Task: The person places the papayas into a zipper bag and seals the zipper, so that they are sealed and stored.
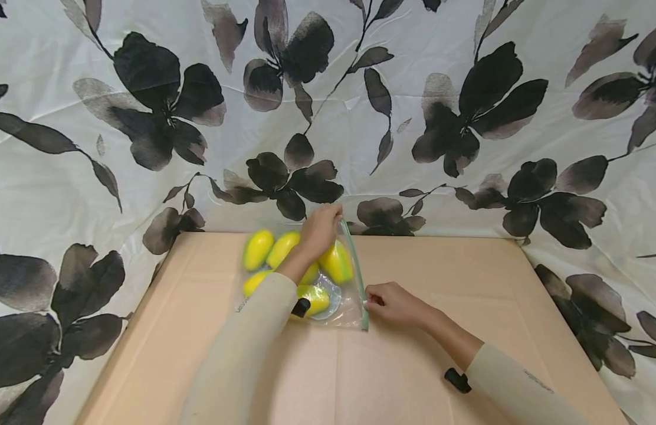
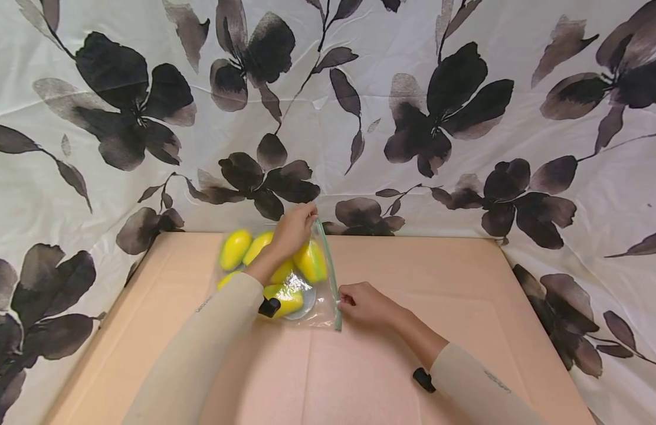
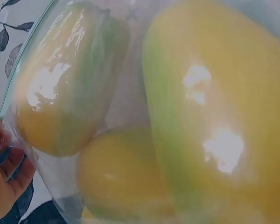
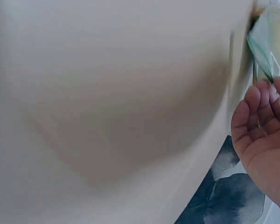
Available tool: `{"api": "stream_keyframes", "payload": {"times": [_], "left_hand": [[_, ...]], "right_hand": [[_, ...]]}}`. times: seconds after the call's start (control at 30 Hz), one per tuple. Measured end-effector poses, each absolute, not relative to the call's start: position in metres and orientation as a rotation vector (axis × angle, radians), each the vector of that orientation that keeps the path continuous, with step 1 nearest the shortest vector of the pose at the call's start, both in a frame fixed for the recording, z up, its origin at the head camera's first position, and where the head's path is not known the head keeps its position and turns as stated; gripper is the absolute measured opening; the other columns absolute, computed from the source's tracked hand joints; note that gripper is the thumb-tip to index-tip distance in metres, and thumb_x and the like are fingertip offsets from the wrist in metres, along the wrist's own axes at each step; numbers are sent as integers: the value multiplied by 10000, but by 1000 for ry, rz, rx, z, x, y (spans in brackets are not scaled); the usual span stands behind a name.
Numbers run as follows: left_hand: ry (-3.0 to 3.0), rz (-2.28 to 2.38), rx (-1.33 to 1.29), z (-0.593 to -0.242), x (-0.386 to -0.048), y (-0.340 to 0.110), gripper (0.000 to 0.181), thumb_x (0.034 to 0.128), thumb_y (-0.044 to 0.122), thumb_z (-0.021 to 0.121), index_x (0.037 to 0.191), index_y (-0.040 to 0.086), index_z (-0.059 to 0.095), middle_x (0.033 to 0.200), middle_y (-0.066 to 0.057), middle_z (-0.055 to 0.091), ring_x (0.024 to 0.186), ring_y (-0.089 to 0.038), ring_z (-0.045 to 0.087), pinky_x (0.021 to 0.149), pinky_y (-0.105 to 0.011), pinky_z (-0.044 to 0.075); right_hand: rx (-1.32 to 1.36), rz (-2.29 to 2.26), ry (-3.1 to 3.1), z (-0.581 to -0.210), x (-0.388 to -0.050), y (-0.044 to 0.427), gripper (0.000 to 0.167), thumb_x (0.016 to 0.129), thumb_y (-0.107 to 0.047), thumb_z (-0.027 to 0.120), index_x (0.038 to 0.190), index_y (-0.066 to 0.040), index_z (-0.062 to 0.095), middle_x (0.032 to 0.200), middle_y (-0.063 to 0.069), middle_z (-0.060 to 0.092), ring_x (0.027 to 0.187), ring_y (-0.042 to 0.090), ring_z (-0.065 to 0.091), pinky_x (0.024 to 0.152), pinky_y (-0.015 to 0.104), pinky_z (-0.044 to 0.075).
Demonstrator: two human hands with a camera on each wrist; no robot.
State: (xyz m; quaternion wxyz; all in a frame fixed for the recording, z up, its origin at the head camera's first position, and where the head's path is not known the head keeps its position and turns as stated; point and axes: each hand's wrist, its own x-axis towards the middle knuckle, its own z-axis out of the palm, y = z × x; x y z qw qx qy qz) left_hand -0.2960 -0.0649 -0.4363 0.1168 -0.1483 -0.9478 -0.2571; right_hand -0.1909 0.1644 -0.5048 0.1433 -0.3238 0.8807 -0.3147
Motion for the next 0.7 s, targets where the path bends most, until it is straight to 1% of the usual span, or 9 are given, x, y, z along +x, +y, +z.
{"api": "stream_keyframes", "payload": {"times": [0.1, 0.2, 0.37, 0.6, 0.7], "left_hand": [[-2774, -753, -390, -434, -298, -69, 78, 1063, 219, 566, 1015, 161, 587, 912, -36, 555, 795, -254, 588, 701, -416, 495], [-2772, -754, -387, -434, -300, -73, 71, 1063, 219, 566, 1036, 158, 589, 924, -36, 562, 814, -263, 602, 728, -424, 500], [-2760, -771, -413, -435, -301, -76, 73, 1064, 200, 566, 1057, 134, 597, 945, -54, 588, 862, -273, 620, 753, -438, 514], [-2751, -875, -425, -442, -301, -78, 58, 1067, 151, 556, 1056, 101, 584, 989, -72, 616, 890, -249, 594, 809, -392, 527], [-2778, -894, -436, -445, -300, -78, 65, 1074, 135, 538, 1068, 87, 581, 1025, -90, 621, 942, -250, 595, 856, -396, 532]], "right_hand": [[-968, -895, 2488, -509, -184, 168, 245, 1004, -162, 660, 792, -181, 540, 666, -128, 412, 626, 14, 391, 604, 192, 349], [-963, -895, 2444, -512, -177, 171, 251, 1003, -156, 656, 786, -185, 533, 666, -140, 412, 622, 0, 387, 596, 181, 341], [-930, -886, 2432, -510, -174, 175, 233, 1009, -171, 646, 794, -196, 562, 664, -138, 440, 618, 2, 400, 589, 180, 345], [-887, -852, 2453, -511, -178, 180, 206, 1016, -218, 648, 822, -236, 581, 692, -149, 490, 642, -2, 434, 614, 181, 380], [-883, -872, 2437, -511, -178, 180, 173, 1014, -227, 656, 848, -220, 606, 709, -128, 524, 651, 8, 453, 617, 188, 393]]}}
